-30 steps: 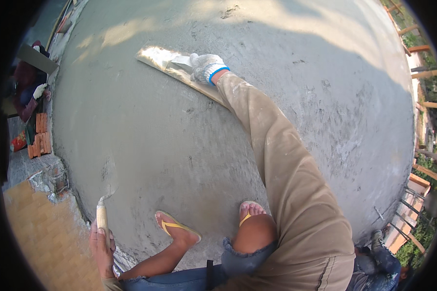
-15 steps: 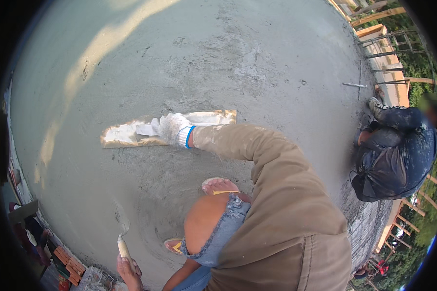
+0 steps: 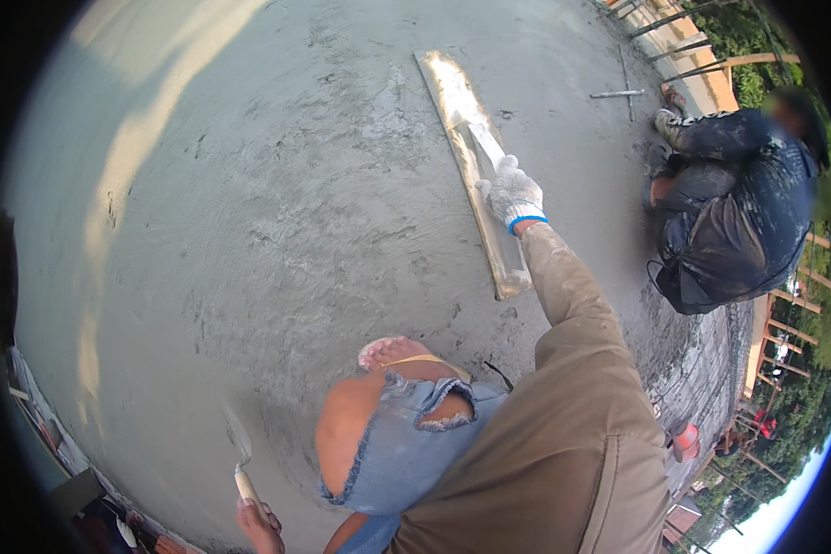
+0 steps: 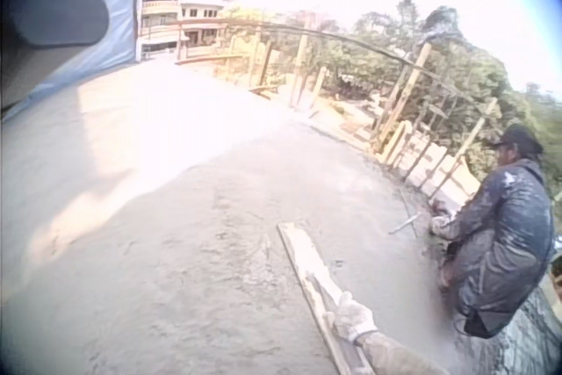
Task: The person smooths a wet concrete surface using a trowel and a wooden float. The person repeatedly scrapes and levels the concrete, filling small gaps and creating a flat finish.
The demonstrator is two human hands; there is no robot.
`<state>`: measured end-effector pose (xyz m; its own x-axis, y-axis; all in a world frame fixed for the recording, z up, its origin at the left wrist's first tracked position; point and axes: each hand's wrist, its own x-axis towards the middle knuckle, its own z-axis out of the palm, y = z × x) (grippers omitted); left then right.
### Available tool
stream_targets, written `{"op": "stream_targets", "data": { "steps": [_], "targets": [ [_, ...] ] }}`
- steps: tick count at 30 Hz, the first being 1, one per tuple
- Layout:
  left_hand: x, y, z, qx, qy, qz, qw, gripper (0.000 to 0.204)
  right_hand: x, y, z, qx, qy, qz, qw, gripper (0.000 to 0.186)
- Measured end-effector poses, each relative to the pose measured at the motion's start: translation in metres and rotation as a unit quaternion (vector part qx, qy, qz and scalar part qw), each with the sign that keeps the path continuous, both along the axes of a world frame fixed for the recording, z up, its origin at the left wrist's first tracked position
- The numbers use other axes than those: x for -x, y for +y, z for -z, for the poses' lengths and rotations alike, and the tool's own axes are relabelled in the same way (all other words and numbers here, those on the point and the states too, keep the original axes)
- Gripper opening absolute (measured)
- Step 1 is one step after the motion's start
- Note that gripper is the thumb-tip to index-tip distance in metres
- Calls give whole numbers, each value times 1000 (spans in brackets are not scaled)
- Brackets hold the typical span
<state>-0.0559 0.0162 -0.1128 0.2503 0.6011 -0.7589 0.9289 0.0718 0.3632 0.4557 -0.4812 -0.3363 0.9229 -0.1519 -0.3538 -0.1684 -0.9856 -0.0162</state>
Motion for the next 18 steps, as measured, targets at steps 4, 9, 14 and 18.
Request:
{"op": "stream_targets", "data": {
  "steps": [4,9,14,18],
  "targets": [
    [6,-6,0,11,8,-49,999,26,49,-67,-11,34,18,130,991,63],
    [51,-1,11,51,-1,-103,993,23,94,-125,14,51,-46,217,974,60],
    [56,-2,16,36,-3,-91,995,22,48,-99,26,19,-106,211,972,66],
    [42,-6,14,27,3,-86,996,22,-16,-49,24,-33,-99,146,984,66]
  ]
}}
